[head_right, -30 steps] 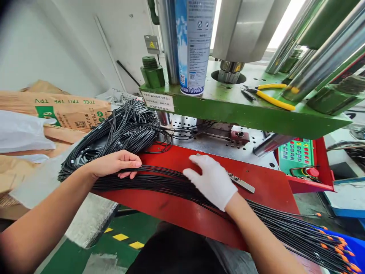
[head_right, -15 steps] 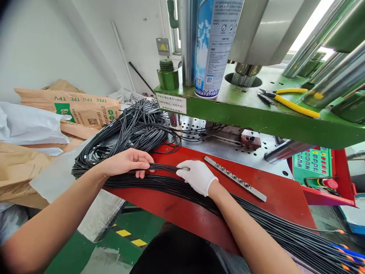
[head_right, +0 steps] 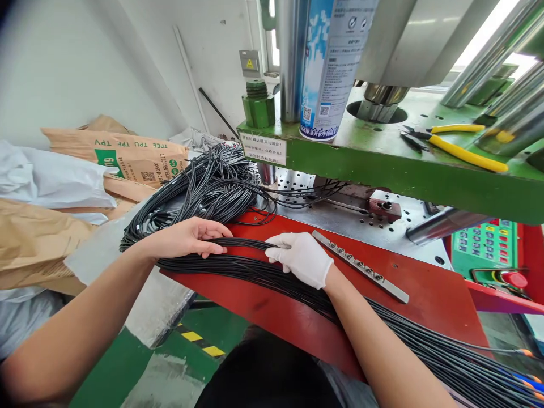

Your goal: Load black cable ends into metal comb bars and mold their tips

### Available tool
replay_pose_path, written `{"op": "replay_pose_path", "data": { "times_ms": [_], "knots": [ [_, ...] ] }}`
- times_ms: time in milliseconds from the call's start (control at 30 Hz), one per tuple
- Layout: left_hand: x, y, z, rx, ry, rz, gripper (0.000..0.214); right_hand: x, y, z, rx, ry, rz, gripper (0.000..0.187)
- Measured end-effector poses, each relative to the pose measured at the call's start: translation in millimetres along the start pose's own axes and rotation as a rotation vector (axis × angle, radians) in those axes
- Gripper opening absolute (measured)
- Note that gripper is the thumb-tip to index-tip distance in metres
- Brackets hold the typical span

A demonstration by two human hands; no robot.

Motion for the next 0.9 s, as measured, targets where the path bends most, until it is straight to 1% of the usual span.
{"op": "replay_pose_path", "data": {
  "times_ms": [67, 133, 200, 233, 333, 467, 533, 600, 667, 733, 800, 833, 900],
  "knots": [
    [0.8, -2, -7, 0.002, 0.013, 0.135, 0.029, 2, -3, -1, 0.027, 0.038, -0.048, 0.029],
    [0.8, -7, -10, 0.018, 0.069, 0.304, 0.018, 3, -3, -1, 0.041, 0.091, -0.130, 0.030],
    [-0.4, -12, -12, 0.034, 0.115, 0.431, 0.012, 4, -3, 1, 0.036, 0.098, -0.166, 0.030],
    [-1.3, -15, -11, 0.034, 0.126, 0.458, 0.011, 4, -3, 1, 0.030, 0.089, -0.172, 0.030],
    [-4.2, -19, -9, 0.005, 0.140, 0.460, 0.010, 5, -5, 1, 0.031, 0.071, -0.207, 0.028],
    [-5.6, -16, -10, -0.012, 0.173, 0.411, 0.013, 3, -10, -2, 0.063, 0.064, -0.304, 0.027],
    [-3.5, -13, -13, -0.013, 0.179, 0.343, 0.015, -2, -10, -2, 0.074, 0.013, -0.403, 0.026],
    [0.6, -10, -19, -0.018, 0.164, 0.254, 0.016, -7, -6, -2, 0.068, -0.038, -0.548, 0.025],
    [4.9, -6, -26, -0.026, 0.152, 0.183, 0.016, -9, -4, -1, 0.072, -0.019, -0.675, 0.031],
    [5.8, 0, -30, -0.040, 0.169, 0.171, 0.017, -10, -5, -2, 0.083, 0.026, -0.708, 0.037],
    [-1.0, 11, -29, -0.060, 0.177, 0.227, 0.020, -9, -13, -6, 0.079, 0.041, -0.658, 0.037],
    [-8.0, 18, -26, -0.076, 0.164, 0.266, 0.022, -8, -20, -9, 0.071, 0.039, -0.632, 0.035],
    [-27.8, 37, -17, -0.124, 0.117, 0.336, 0.022, -6, -34, -21, 0.082, 0.030, -0.604, 0.030]
  ]
}}
Point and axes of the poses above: each hand's wrist, its own z-axis towards the middle knuckle, its own x-axis out of the back of the hand, y = z × x, the point moved 1 cm from there along z, towards the middle knuckle, and after that the axes turned 3 degrees about x, right-handed, at the moved point
